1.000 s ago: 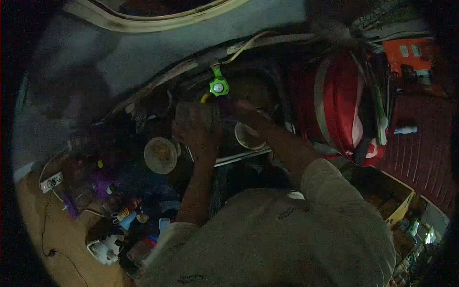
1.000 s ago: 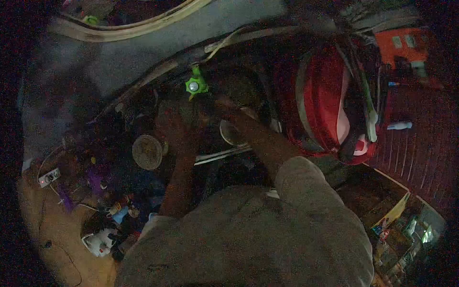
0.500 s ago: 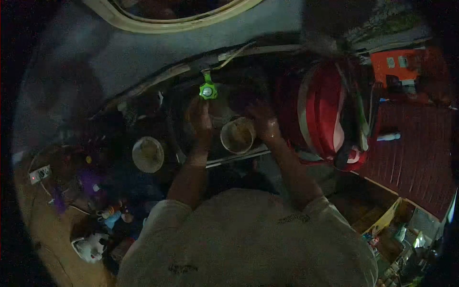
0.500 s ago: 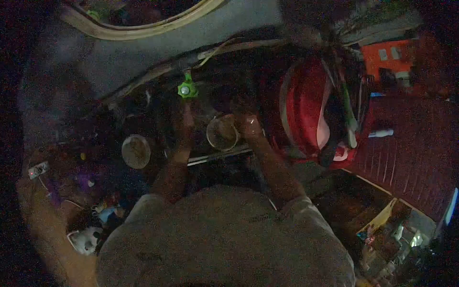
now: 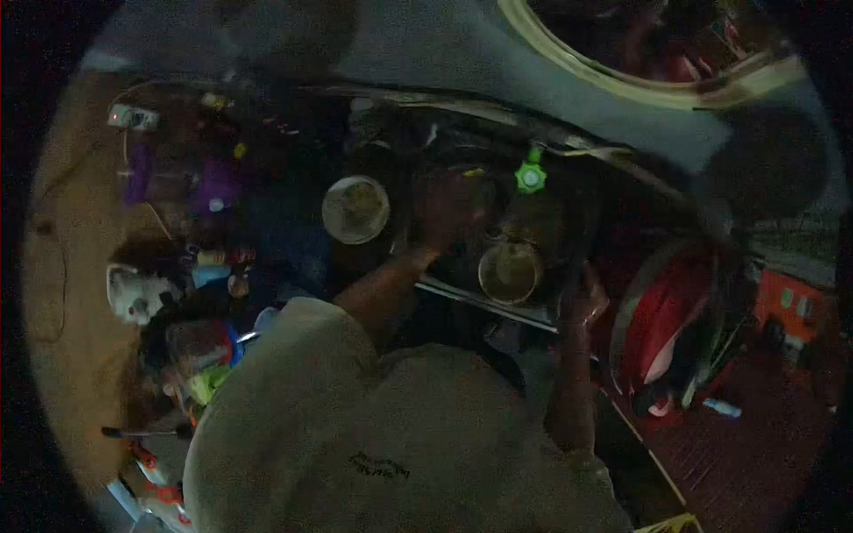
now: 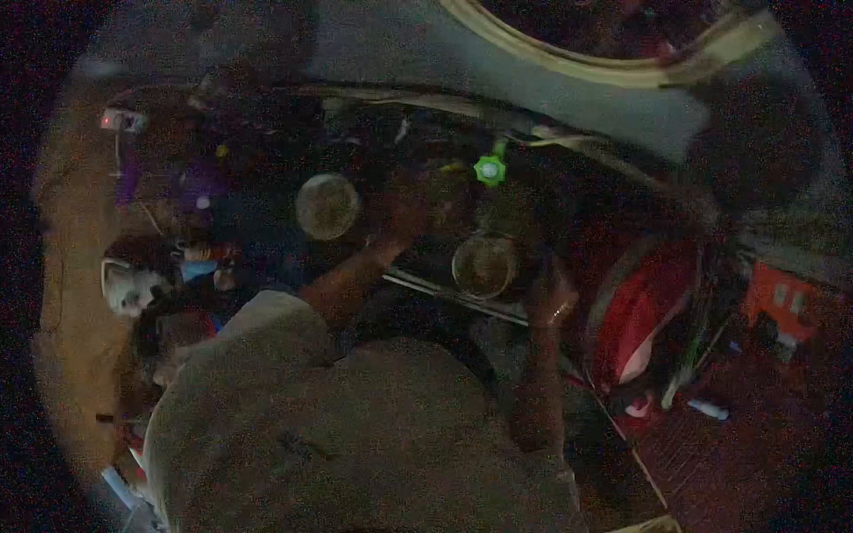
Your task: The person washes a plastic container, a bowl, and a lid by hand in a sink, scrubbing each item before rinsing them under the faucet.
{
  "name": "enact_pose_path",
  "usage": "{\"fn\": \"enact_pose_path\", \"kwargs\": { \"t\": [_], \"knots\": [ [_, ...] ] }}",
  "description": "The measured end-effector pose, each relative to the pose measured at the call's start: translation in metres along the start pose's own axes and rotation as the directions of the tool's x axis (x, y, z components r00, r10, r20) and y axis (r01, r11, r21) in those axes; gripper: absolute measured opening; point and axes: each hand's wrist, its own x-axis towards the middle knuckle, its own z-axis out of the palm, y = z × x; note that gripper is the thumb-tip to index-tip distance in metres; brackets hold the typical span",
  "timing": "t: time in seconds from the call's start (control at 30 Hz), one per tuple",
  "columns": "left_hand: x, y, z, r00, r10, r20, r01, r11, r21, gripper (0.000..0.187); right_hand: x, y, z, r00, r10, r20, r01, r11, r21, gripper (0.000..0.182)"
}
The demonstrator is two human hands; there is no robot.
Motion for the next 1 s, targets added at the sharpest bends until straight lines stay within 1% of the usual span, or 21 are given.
{"fn": "enact_pose_path", "kwargs": {
  "t": [0.07,0.13,0.17,0.23,0.27,0.3,0.33,0.37,0.43,0.47,0.53,0.6,0.63,0.7,0.73,0.77,0.8,0.83,0.9,0.93,1.0],
  "knots": [
    [-0.012,-0.006,0.002,0.994,0.089,-0.061,-0.081,0.989,0.121,0.052,-0.001,-0.006,0.0,0.997,-0.053,-0.062,0.059,0.993,0.1,0.029],
    [-0.025,-0.013,0.007,0.908,0.372,0.194,-0.419,0.778,0.468,0.063,0.013,-0.04,-0.02,0.963,0.191,0.19,-0.188,0.982,-0.035,0.03],
    [-0.032,-0.014,0.011,0.914,0.364,0.18,-0.405,0.783,0.472,0.063,0.018,-0.05,-0.023,0.926,0.268,0.267,-0.25,0.963,-0.099,0.031],
    [-0.046,-0.02,0.018,0.829,0.495,0.261,-0.55,0.637,0.539,0.058,0.02,-0.05,-0.016,0.845,0.41,0.342,-0.211,0.845,-0.492,0.035],
    [-0.05,-0.027,0.028,0.836,0.488,0.249,-0.538,0.644,0.544,0.058,0.019,-0.046,-0.015,0.849,0.398,0.349,-0.196,0.849,-0.492,0.035],
    [-0.053,-0.031,0.034,0.848,0.506,0.157,-0.53,0.803,0.272,0.056,0.018,-0.04,-0.014,0.904,0.277,0.327,-0.158,0.924,-0.348,0.034],
    [-0.056,-0.035,0.038,0.858,0.503,0.105,-0.513,0.849,0.123,0.055,0.017,-0.032,-0.011,0.946,0.157,0.284,-0.102,0.975,-0.197,0.033],
    [-0.056,-0.033,0.033,0.866,0.498,0.052,-0.497,0.867,-0.032,0.055,0.012,-0.016,-0.002,0.947,0.147,0.284,-0.092,0.976,-0.198,0.033],
    [-0.057,-0.004,-0.014,0.695,0.701,0.159,-0.662,0.538,0.522,0.054,0.006,0.014,0.008,0.969,0.022,0.247,-0.025,1.0,0.01,0.034],
    [-0.059,0.002,-0.022,0.687,0.711,0.149,-0.669,0.539,0.512,0.054,0.007,0.019,0.007,0.974,-0.018,0.227,0.001,0.997,0.071,0.035],
    [-0.063,0.011,-0.034,0.575,0.81,0.117,-0.748,0.462,0.477,0.053,0.014,0.001,0.004,0.892,0.272,0.362,-0.208,0.956,-0.206,0.04],
    [-0.067,0.03,-0.057,0.579,0.811,0.083,-0.748,0.489,0.449,0.046,0.012,0.001,0.003,0.848,0.357,0.393,-0.251,0.922,-0.295,0.038],
    [-0.069,0.035,-0.063,0.596,0.8,0.063,-0.738,0.516,0.434,0.038,0.01,0.003,0.005,0.837,0.366,0.407,-0.275,0.924,-0.265,0.037],
    [-0.076,0.02,-0.041,0.625,0.774,0.102,-0.742,0.549,0.384,0.042,-0.002,0.015,0.013,0.804,0.353,0.478,-0.449,0.888,0.101,0.036],
    [-0.08,0.008,-0.031,0.656,0.741,0.142,-0.735,0.586,0.34,0.047,-0.01,0.02,0.02,0.75,0.357,0.557,-0.631,0.64,0.439,0.035],
    [-0.082,0.011,-0.036,0.663,0.735,0.142,-0.728,0.589,0.352,0.047,-0.018,0.019,0.026,0.691,0.307,0.654,-0.722,0.25,0.646,0.034],
    [-0.084,0.022,-0.041,0.666,0.694,0.272,-0.738,0.561,0.376,0.048,-0.024,0.018,0.03,0.632,0.241,0.737,-0.74,-0.095,0.666,0.033],
    [-0.088,0.03,-0.041,0.661,0.637,0.396,-0.749,0.534,0.393,0.05,-0.029,0.017,0.036,0.592,0.159,0.79,-0.735,-0.297,0.61,0.033],
    [-0.092,0.03,-0.021,0.619,0.724,0.305,-0.779,0.52,0.349,0.05,-0.03,0.001,0.046,0.647,-0.055,0.76,-0.654,-0.552,0.517,0.031],
    [-0.095,0.027,-0.013,0.594,0.763,0.257,-0.796,0.51,0.327,0.051,-0.028,-0.01,0.043,0.657,-0.173,0.734,-0.531,-0.797,0.287,0.031],
    [-0.095,0.035,-0.019,0.57,0.779,0.262,-0.794,0.439,0.42,0.051,-0.029,-0.019,0.045,0.618,-0.119,0.777,-0.594,-0.718,0.363,0.031]
  ]
}}
